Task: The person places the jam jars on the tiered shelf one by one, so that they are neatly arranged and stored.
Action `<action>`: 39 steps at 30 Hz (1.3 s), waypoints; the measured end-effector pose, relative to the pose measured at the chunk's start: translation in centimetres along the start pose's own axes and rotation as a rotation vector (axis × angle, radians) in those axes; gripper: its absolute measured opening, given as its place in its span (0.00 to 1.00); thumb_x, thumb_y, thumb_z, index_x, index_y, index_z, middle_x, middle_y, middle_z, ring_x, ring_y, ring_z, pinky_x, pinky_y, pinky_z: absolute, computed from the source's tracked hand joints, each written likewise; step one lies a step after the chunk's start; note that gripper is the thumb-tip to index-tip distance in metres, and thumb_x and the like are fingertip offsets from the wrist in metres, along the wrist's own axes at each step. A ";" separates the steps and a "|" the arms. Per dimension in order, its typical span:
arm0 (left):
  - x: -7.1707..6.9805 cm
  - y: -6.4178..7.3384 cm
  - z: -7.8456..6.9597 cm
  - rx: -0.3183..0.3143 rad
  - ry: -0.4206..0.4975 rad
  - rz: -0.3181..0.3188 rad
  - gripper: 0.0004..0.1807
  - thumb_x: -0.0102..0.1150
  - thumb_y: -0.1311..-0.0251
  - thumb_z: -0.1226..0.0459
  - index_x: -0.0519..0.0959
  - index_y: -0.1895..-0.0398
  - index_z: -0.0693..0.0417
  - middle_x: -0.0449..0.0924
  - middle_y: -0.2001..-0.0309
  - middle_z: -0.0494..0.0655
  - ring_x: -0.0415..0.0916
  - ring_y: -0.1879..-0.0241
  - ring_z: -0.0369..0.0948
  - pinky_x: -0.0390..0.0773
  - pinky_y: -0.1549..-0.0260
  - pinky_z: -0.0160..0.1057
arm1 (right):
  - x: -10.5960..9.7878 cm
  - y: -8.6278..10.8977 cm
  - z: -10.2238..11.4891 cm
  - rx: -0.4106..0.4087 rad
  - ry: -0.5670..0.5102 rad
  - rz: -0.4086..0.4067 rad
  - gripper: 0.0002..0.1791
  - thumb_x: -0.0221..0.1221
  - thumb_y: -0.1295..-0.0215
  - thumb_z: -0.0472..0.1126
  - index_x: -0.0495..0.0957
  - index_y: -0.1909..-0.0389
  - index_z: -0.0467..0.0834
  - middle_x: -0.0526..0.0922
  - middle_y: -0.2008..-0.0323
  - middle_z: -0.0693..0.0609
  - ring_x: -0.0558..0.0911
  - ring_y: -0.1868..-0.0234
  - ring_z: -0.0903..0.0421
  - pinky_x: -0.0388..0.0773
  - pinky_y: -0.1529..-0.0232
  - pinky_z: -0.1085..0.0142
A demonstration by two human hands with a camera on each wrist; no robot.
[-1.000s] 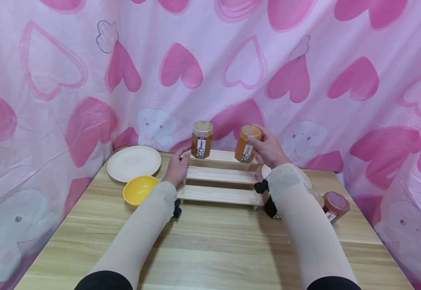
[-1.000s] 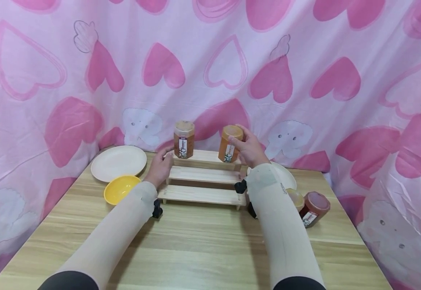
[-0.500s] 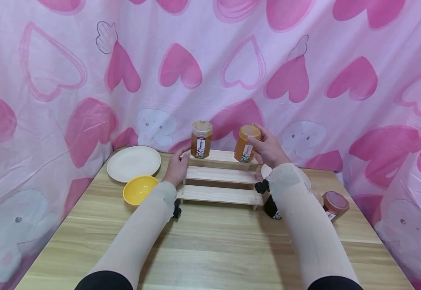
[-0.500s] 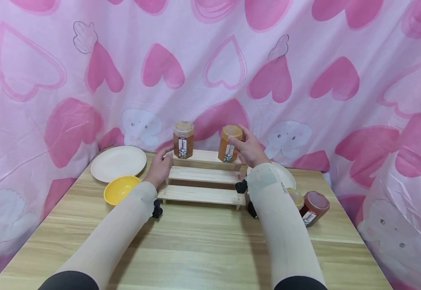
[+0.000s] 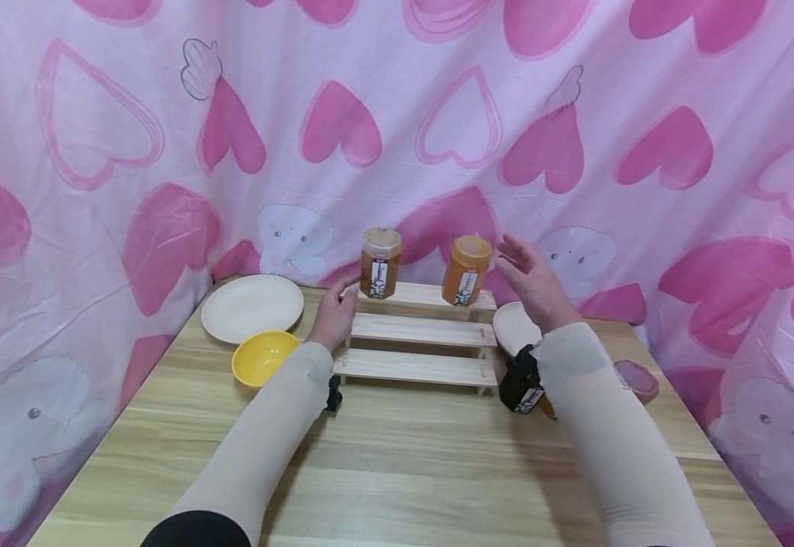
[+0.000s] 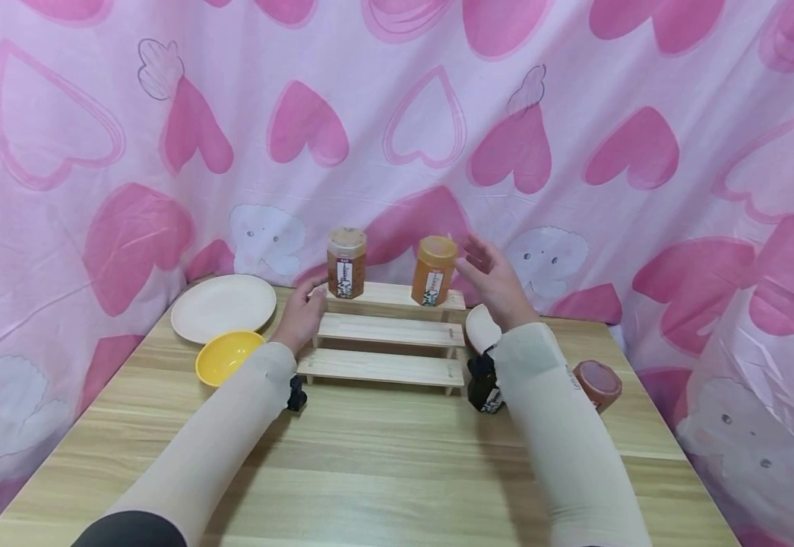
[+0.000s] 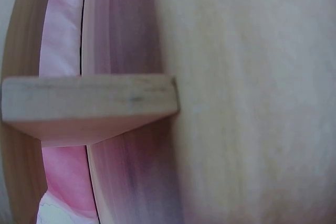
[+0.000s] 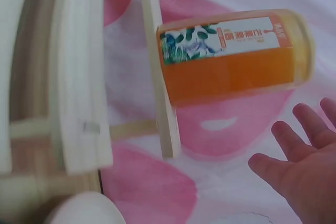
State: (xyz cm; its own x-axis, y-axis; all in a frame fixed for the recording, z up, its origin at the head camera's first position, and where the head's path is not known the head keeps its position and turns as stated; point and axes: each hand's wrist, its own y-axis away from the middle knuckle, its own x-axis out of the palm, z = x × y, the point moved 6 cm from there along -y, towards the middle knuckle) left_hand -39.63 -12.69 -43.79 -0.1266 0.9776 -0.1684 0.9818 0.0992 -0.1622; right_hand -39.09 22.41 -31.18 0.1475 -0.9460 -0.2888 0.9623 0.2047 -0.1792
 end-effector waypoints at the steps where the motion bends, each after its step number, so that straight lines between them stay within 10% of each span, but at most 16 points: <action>1: 0.0 0.0 0.0 0.001 -0.005 0.000 0.23 0.44 0.17 0.56 0.73 0.25 0.46 0.77 0.53 0.66 0.76 0.55 0.59 0.75 0.58 0.42 | -0.2 0.4 0.0 -0.007 0.014 0.000 0.41 0.58 0.20 0.48 0.50 0.15 0.46 0.58 0.18 0.42 0.59 0.18 0.43 0.56 0.19 0.46; 7: 0.1 0.0 -0.1 -0.008 -0.001 0.010 0.23 0.44 0.17 0.54 0.73 0.25 0.44 0.78 0.55 0.57 0.76 0.54 0.60 0.75 0.56 0.44 | -1.4 3.5 0.2 -0.032 0.040 0.019 0.40 0.57 0.20 0.45 0.51 0.15 0.42 0.60 0.19 0.38 0.61 0.19 0.42 0.65 0.25 0.65; 14: -0.1 0.2 0.1 -0.032 -0.017 0.014 0.24 0.43 0.17 0.53 0.72 0.23 0.40 0.77 0.57 0.56 0.75 0.58 0.49 0.76 0.55 0.45 | -2.7 7.0 -0.2 0.050 0.103 0.008 0.41 0.57 0.20 0.52 0.50 0.14 0.50 0.60 0.18 0.41 0.60 0.19 0.43 0.57 0.20 0.47; 22: -0.1 0.0 0.3 -0.038 -0.016 0.020 0.24 0.43 0.17 0.52 0.71 0.23 0.41 0.75 0.63 0.50 0.73 0.63 0.44 0.76 0.57 0.45 | -4.1 9.7 -1.3 -0.008 0.112 -0.049 0.37 0.56 0.19 0.47 0.54 0.16 0.42 0.62 0.22 0.33 0.67 0.25 0.48 0.70 0.38 0.82; 39: 0.0 0.1 0.2 -0.041 -0.005 0.009 0.23 0.44 0.17 0.52 0.72 0.24 0.40 0.77 0.59 0.58 0.74 0.60 0.48 0.75 0.58 0.45 | -4.0 14.1 -3.4 0.054 0.184 -0.086 0.38 0.56 0.19 0.47 0.53 0.16 0.39 0.62 0.22 0.33 0.66 0.23 0.41 0.69 0.40 0.84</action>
State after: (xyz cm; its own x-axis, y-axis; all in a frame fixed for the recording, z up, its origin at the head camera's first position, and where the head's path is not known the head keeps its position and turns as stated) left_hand -39.57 -12.69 -44.03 -0.1182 0.9775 -0.1747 0.9879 0.0980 -0.1204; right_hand -26.91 29.90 -35.75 0.0244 -0.8965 -0.4425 0.9811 0.1065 -0.1617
